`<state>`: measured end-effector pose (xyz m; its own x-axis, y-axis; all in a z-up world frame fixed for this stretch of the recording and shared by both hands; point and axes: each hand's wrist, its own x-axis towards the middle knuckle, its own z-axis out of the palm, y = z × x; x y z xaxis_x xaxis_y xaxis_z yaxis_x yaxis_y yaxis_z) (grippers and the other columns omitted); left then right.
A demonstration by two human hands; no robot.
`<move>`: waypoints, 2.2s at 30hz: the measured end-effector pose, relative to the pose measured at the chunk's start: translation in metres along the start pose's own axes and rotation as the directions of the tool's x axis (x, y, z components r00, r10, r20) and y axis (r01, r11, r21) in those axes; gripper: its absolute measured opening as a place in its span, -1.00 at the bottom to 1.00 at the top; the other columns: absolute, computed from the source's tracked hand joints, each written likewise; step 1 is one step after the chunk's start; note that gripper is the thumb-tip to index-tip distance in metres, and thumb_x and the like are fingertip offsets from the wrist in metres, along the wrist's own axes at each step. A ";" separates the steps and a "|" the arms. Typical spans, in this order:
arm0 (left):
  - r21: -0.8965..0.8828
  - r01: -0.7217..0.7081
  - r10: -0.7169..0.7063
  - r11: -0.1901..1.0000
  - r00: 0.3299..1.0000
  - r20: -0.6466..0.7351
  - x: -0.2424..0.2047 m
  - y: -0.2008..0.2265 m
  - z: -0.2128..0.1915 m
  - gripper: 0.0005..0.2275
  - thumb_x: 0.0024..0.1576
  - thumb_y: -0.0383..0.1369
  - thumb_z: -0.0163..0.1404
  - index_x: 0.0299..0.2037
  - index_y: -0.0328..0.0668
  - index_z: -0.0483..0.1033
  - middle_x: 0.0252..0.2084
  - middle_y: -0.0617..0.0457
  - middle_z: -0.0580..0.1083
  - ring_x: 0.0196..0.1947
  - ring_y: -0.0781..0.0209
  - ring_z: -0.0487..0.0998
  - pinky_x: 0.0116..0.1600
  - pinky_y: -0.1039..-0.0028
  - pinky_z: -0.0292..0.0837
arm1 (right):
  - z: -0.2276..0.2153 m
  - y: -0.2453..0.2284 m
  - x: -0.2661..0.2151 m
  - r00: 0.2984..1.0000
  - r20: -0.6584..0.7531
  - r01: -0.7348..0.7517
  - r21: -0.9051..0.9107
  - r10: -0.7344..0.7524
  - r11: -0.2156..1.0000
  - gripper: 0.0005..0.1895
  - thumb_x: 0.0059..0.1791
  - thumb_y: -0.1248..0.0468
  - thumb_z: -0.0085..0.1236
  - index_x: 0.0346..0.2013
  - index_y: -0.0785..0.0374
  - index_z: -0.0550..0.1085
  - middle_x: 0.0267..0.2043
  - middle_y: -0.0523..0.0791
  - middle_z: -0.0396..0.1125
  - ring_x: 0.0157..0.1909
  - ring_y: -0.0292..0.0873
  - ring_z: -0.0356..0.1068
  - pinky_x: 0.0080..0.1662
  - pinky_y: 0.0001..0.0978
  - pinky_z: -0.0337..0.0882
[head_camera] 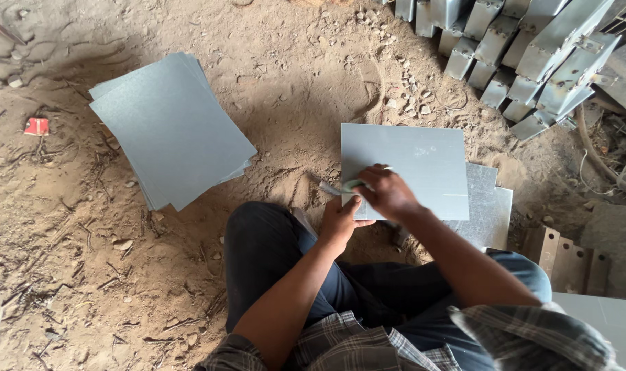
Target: The person sits on the ground and smooths the edges of rectangular metal sheets using a small abrasive tool. They handle the sheets one at a time, rubbing the tool along the edges, then place the finished sheets into a stack.
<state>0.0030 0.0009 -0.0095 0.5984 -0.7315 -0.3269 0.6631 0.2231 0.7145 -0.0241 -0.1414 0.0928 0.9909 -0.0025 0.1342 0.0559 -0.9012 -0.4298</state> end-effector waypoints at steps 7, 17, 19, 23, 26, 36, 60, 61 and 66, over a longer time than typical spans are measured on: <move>0.061 -0.013 0.013 0.998 1.000 -0.002 0.001 0.003 0.003 -0.68 0.33 -0.29 -0.12 0.05 -0.51 0.42 -0.04 -0.24 0.53 -0.09 -0.03 0.66 -0.02 0.20 0.74 | 0.003 0.003 0.002 0.998 -0.013 0.065 -0.062 -0.066 0.996 -0.90 0.03 0.23 0.21 -0.21 0.15 0.60 -0.17 -0.11 0.53 -0.13 -0.07 0.49 0.02 -0.20 0.51; -0.038 -0.005 0.005 0.999 1.000 -0.017 0.002 -0.003 0.002 -0.71 0.31 -0.35 -0.11 0.09 -0.48 0.40 -0.01 -0.23 0.50 -0.09 -0.02 0.62 -0.06 0.17 0.72 | -0.024 0.001 0.002 0.998 0.034 0.058 -0.161 -0.053 0.985 -0.88 -0.02 0.21 0.28 -0.26 0.17 0.60 -0.20 -0.11 0.51 -0.13 -0.08 0.47 -0.01 -0.18 0.49; 0.030 -0.003 0.004 1.000 1.000 -0.026 0.003 -0.008 0.004 -0.71 0.31 -0.34 -0.12 0.07 -0.50 0.41 -0.01 -0.22 0.52 -0.08 -0.02 0.65 -0.05 0.18 0.75 | -0.017 -0.002 0.002 0.997 0.017 0.079 -0.147 -0.078 0.986 -0.91 -0.03 0.22 0.27 -0.26 0.12 0.62 -0.21 -0.13 0.51 -0.13 -0.09 0.46 0.00 -0.19 0.48; 0.009 -0.017 0.017 1.000 0.999 -0.030 0.003 -0.005 0.003 -0.69 0.35 -0.34 -0.12 0.05 -0.58 0.40 -0.02 -0.28 0.53 -0.08 -0.09 0.67 -0.02 0.15 0.75 | 0.006 -0.014 0.021 0.998 -0.011 0.066 -0.158 -0.069 0.985 -0.84 -0.14 0.21 0.32 -0.30 0.17 0.62 -0.26 -0.12 0.51 -0.08 -0.02 0.45 0.01 -0.12 0.44; -0.017 -0.011 0.010 1.000 1.000 -0.027 0.003 -0.006 0.005 -0.70 0.31 -0.33 -0.11 0.05 -0.52 0.41 -0.02 -0.24 0.53 -0.09 -0.05 0.65 -0.04 0.15 0.74 | -0.007 -0.004 0.010 0.995 0.061 0.085 -0.150 -0.076 0.985 -0.89 -0.05 0.20 0.26 -0.27 0.11 0.63 -0.22 -0.15 0.51 -0.08 -0.10 0.45 0.05 -0.18 0.48; 0.050 0.018 -0.015 0.999 0.998 -0.056 0.002 -0.003 0.005 -0.69 0.34 -0.33 -0.12 0.01 -0.60 0.43 -0.03 -0.24 0.54 -0.08 -0.05 0.67 -0.03 0.21 0.76 | 0.011 -0.004 0.014 0.996 0.085 -0.003 -0.158 0.016 0.987 -0.83 0.01 0.15 0.25 -0.23 0.16 0.61 -0.18 -0.10 0.51 -0.07 -0.08 0.46 0.04 -0.20 0.49; 0.055 -0.034 0.035 0.998 0.999 -0.024 0.000 -0.004 0.005 -0.70 0.36 -0.33 -0.15 0.04 -0.53 0.44 -0.04 -0.26 0.55 -0.07 -0.06 0.66 -0.05 0.24 0.75 | 0.004 0.002 0.012 0.982 0.164 -0.054 -0.214 0.090 0.975 -0.83 -0.02 0.10 0.25 -0.19 0.02 0.65 -0.08 -0.16 0.53 0.01 -0.12 0.44 0.06 -0.20 0.48; 0.053 -0.053 0.053 0.997 0.999 -0.010 0.000 -0.003 0.005 -0.70 0.36 -0.33 -0.15 0.03 -0.56 0.44 -0.02 -0.27 0.55 -0.05 -0.06 0.66 -0.04 0.24 0.76 | 0.009 -0.001 0.017 0.979 0.176 -0.062 -0.223 0.103 0.973 -0.79 -0.02 0.09 0.25 -0.16 0.05 0.63 -0.07 -0.16 0.52 0.01 -0.10 0.43 0.05 -0.19 0.48; 0.010 -0.052 0.052 0.999 0.998 -0.040 -0.002 0.000 0.008 -0.72 0.35 -0.36 -0.14 0.04 -0.53 0.44 -0.04 -0.29 0.55 -0.08 -0.06 0.66 -0.07 0.23 0.76 | -0.009 0.011 0.005 0.985 0.166 -0.005 -0.202 0.039 0.979 -0.85 0.02 0.07 0.23 -0.20 -0.03 0.64 -0.11 -0.22 0.54 0.03 -0.19 0.45 0.10 -0.25 0.49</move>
<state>-0.0019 -0.0024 -0.0042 0.6497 -0.6925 -0.3134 0.6265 0.2544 0.7367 -0.0199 -0.1553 0.0964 0.9989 0.0339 -0.0326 0.0250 -0.9701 -0.2415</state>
